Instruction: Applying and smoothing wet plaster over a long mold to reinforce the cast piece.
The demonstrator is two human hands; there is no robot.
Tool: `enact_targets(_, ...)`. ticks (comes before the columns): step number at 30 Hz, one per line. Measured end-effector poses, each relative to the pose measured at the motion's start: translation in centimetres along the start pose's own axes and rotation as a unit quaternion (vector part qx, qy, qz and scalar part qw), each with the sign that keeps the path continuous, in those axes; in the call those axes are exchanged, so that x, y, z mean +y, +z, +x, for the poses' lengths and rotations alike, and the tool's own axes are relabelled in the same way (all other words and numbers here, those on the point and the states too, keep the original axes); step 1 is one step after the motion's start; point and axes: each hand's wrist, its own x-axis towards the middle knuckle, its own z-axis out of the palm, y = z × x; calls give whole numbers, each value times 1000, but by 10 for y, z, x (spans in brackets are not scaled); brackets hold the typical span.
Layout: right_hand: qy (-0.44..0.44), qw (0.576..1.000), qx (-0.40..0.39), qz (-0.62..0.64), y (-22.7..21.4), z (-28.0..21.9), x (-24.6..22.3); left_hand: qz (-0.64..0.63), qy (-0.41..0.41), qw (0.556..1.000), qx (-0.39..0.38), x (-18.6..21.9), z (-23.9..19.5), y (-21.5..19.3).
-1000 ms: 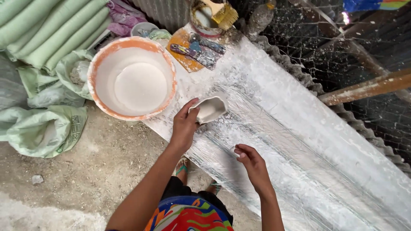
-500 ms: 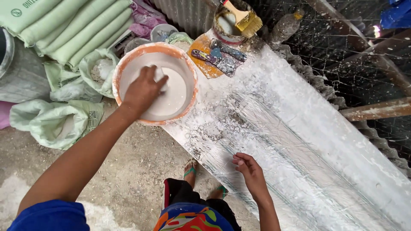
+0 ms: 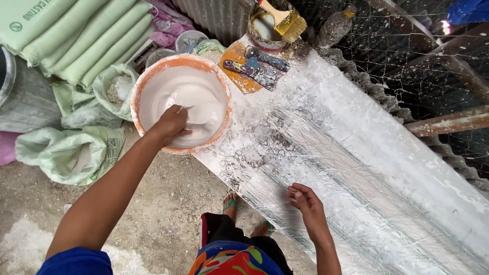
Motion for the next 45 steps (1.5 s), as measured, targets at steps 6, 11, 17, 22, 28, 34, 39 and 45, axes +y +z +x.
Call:
enact_targets(6, -17, 998, 53, 37, -24, -8, -3, -261, 24, 965, -19, 5, -9, -3)
enact_targets(11, 21, 991, 108, 74, -41, -21, -9, -337, 101, 935, -42, 53, -67, 23)
enact_targets(17, 19, 981, 157, 115, -64, -43, 2, -265, 127, 947, -132, 71, -82, 120)
enact_targets(22, 25, 969, 209, 132, -82, -69, 13, -214, 149, 946, -195, 45, -53, 223)
enact_targets(28, 33, 949, 267, 166, -106, -97, 33, -61, 302, 939, -152, 21, 9, 272)
enact_targets(34, 23, 938, 282, 202, -134, -101, 59, 135, 386, 911, -48, 23, 36, 265)
enact_targets(39, 18, 942, 274, 193, -156, -103, 59, 222, 444, 868, -22, 31, 10, 272)
enact_targets(45, -10, 946, 256, 198, -220, -116, 82, 238, 503, 830, -39, 8, -25, 344)
